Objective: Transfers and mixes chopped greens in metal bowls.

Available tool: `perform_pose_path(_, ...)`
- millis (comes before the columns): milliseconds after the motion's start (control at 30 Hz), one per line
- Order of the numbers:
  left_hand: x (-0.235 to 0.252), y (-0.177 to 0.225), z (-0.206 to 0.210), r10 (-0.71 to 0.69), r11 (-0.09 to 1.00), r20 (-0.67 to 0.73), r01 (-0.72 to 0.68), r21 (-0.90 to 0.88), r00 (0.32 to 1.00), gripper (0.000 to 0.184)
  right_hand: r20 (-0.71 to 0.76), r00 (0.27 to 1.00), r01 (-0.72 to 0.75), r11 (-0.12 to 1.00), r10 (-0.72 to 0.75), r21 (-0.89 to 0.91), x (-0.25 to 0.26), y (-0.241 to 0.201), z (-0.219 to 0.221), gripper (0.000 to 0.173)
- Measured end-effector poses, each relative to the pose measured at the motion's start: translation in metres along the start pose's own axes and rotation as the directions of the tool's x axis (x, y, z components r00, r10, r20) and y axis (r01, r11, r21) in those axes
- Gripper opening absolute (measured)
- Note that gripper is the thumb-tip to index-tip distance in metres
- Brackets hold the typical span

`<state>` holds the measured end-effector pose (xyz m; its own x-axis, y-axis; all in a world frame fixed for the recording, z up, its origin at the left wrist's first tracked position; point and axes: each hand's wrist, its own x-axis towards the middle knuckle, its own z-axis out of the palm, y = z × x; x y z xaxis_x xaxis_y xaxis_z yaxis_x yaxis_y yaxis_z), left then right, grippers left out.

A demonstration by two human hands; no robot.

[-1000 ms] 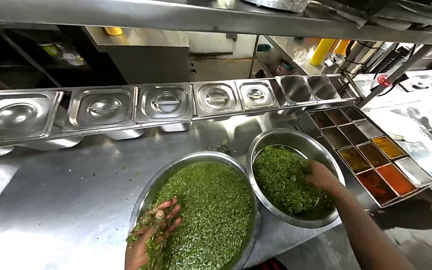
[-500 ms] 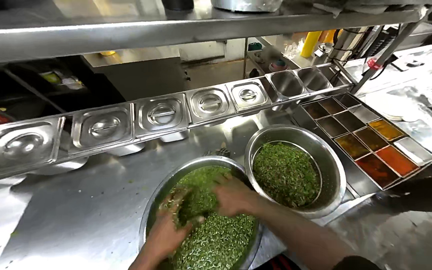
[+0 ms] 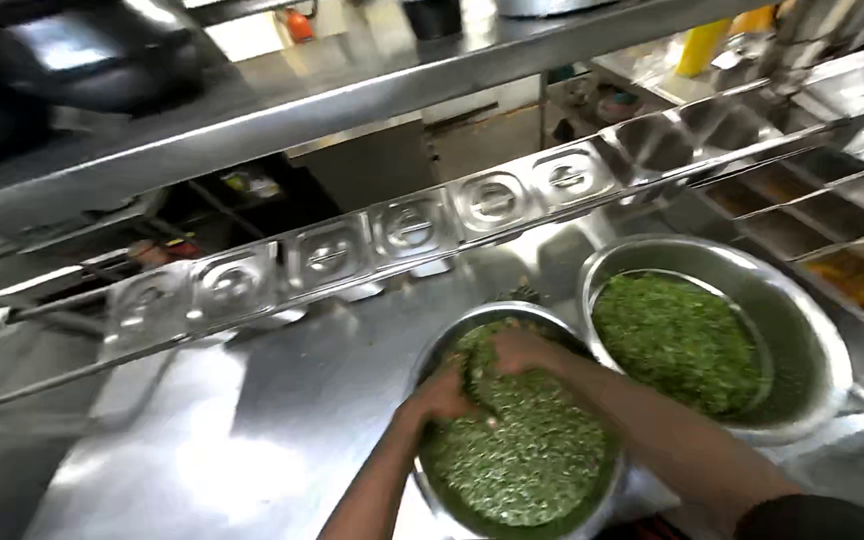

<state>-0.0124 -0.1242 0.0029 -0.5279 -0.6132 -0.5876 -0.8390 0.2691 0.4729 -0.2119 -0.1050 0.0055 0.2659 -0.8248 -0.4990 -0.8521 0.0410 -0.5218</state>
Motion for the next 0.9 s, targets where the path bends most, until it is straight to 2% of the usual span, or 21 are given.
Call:
perform_pose_path(133,0.011,-0.003,-0.008,-0.01,0.992,0.089,0.021,-0.127,0.996,0.106,0.085,0.994,-0.08,0.995,0.074,0.064,0.009,-0.001,-0.012,0.068)
perform_pose_path(233,0.018,-0.008,-0.011,-0.013,0.99,0.138,0.032,-0.138,0.99,0.106,0.115,0.989,-0.105,0.992,0.097,0.066,0.016,0.001,-0.013,0.071)
perform_pose_path(467,0.011,-0.007,-0.012,0.021,0.967,0.215,0.035,-0.254,0.976,0.099,0.156,0.979,-0.136,0.99,0.128,0.042,0.004,-0.001,-0.015,0.065)
perform_pose_path(700,0.01,-0.01,-0.004,0.05,0.985,0.298,0.003,-0.173,0.953,0.091,0.192,0.974,-0.132,0.988,0.116,0.074,-0.005,0.011,-0.011,0.062)
perform_pose_path(900,-0.002,-0.005,0.002,0.1,0.978,0.334,-0.031,-0.207,0.937,0.088,0.213,0.966,-0.167,0.982,0.144,0.094,-0.026,0.013,-0.011,0.062)
